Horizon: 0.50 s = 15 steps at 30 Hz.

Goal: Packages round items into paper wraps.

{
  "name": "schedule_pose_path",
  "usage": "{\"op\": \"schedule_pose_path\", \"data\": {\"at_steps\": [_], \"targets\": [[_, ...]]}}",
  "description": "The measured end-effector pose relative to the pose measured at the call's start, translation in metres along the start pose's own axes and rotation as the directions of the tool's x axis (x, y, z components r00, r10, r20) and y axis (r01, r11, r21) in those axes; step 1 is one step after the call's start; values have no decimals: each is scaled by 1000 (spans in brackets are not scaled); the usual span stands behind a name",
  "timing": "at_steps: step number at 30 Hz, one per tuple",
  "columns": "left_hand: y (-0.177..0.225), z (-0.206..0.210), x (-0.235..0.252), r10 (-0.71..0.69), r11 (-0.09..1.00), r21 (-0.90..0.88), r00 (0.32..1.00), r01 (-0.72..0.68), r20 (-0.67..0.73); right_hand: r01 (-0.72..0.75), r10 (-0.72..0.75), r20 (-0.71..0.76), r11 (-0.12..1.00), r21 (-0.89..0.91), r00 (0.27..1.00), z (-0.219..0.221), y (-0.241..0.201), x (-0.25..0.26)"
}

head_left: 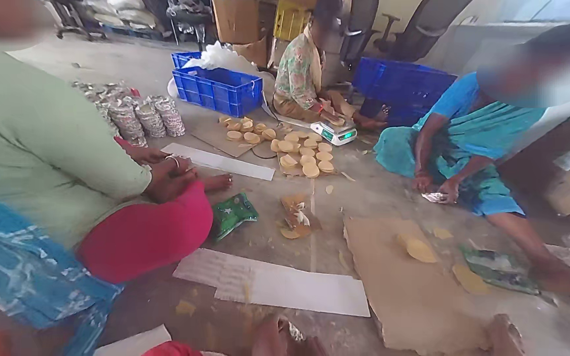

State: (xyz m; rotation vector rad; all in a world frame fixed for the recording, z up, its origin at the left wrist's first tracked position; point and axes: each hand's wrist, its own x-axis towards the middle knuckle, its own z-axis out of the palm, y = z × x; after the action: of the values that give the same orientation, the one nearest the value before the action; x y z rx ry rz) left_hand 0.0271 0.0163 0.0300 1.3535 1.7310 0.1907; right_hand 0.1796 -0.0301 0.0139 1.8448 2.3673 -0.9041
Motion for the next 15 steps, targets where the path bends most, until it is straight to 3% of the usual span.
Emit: {"op": "schedule_pose_path", "data": {"at_steps": [5, 9, 10, 12, 13, 15], "targets": [[-13, 1, 2, 40, 987, -150, 997, -50, -70, 61, -60, -13, 941, 332, 998, -17, 28, 71], [-32, 1, 1, 135, 905, -390, 985, -167, -110, 128, 39, -328, 874, 470, 944, 7, 26, 77], [-33, -1, -1, 146, 921, -349, 984, -173, -102, 131, 68, -405, 887, 443, 912, 10, 22, 70], [-28, -4, -6, 120, 969, -210, 991, -131, -63, 139, -7, -509, 965, 222, 861, 16, 15, 45], [-28, -2, -5, 122, 977, -169, 991, -129, -48, 157, -97, -499, 984, 79, 861, 23, 13, 31], [-31, -2, 0, 156, 976, -148, 987, -161, -46, 169, -197, -287, 978, -119, 937, 25, 6, 9]]}}
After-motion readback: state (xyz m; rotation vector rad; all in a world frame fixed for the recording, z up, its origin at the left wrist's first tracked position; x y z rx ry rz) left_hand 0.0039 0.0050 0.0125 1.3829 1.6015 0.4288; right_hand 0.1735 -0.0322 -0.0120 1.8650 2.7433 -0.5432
